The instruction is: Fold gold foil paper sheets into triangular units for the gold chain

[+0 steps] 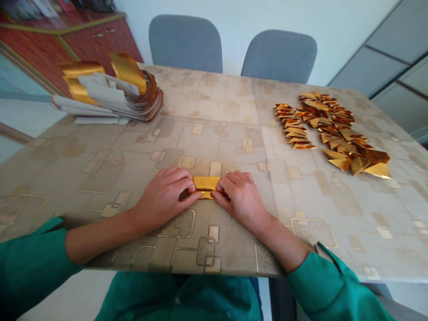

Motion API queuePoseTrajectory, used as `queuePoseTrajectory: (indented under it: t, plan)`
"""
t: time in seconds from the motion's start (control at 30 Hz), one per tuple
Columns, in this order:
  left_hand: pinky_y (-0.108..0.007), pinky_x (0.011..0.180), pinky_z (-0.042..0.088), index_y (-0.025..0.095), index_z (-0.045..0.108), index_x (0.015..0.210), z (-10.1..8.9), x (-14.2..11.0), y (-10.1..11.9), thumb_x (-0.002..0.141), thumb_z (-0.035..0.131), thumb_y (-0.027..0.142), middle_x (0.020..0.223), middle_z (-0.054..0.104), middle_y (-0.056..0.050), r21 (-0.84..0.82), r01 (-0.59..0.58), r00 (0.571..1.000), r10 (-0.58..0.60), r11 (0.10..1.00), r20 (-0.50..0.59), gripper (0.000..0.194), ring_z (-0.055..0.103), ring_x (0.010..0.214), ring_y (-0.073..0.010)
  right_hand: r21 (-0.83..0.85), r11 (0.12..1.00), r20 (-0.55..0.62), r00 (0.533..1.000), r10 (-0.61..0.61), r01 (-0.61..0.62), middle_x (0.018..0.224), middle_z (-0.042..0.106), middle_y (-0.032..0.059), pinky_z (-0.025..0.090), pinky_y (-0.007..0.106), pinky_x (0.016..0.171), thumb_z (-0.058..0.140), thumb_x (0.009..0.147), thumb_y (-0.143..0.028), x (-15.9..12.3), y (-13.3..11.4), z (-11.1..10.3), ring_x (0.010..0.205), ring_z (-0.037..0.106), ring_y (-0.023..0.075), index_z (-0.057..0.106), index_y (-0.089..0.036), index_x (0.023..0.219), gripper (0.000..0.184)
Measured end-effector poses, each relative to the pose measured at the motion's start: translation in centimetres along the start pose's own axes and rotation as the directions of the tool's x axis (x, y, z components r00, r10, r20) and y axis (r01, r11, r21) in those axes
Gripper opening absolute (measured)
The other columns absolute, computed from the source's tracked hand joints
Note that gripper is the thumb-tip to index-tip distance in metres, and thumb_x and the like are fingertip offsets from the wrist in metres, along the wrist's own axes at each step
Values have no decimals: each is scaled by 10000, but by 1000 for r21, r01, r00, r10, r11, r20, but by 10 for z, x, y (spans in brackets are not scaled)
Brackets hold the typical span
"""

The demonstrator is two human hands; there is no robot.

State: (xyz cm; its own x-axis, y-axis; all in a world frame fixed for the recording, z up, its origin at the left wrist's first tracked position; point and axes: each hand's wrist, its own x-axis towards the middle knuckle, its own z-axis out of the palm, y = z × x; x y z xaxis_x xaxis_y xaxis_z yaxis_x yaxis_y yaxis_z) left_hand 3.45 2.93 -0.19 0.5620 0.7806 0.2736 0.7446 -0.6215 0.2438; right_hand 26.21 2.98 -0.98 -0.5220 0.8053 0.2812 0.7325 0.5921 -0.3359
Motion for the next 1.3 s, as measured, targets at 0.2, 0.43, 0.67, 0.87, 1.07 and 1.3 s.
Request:
queuePoseTrajectory:
  t: [0.2,0.43,0.67,0.87,1.07,1.3]
  plan:
    - [-328,710,384,183,558,730,2,1,0,902,646,292,804,593,-25,40,-11,1000,12,999,-22,221,510,791,-195,-13,1000,-25,1000,-10,10,735,599,7,313,312,705,612,929,-256,0,0,2,712,523,159,556,-193,754,194]
    - [-339,717,393,183,549,722,2,1,-1,901,652,302,808,592,-26,32,-2,1000,2,999,-1,238,517,786,-197,-41,999,-24,1000,-14,13,737,594,6,308,312,699,637,913,-249,0,0,3,710,525,162,555,-190,757,185]
    - [-352,742,417,175,601,864,-1,-2,-1,953,607,323,869,625,-45,111,-75,993,84,991,-83,173,535,828,-213,-61,998,-19,999,-26,25,738,606,-6,295,311,717,654,893,-240,2,0,2,719,526,163,555,-199,757,172]
    - [-345,820,488,108,647,1105,1,-13,14,1034,384,143,977,659,-84,169,-418,901,431,893,-52,275,554,886,-207,-81,996,-12,1000,-29,28,752,609,1,287,312,737,644,892,-237,2,0,3,747,526,172,547,-197,761,168]
    - [-363,840,538,49,632,1154,9,-14,13,1011,405,134,993,641,-111,96,-427,904,426,899,27,281,567,904,-229,-77,997,9,1000,-11,12,773,623,0,290,305,747,647,895,-228,2,1,-1,772,537,171,571,-196,788,134]
    - [-373,856,533,35,625,1186,9,-15,10,994,426,134,978,628,-119,89,-444,896,443,892,28,294,544,882,-230,-133,988,-114,989,-90,74,822,675,26,344,322,765,639,937,-247,-12,7,-22,794,544,179,653,-186,870,92]
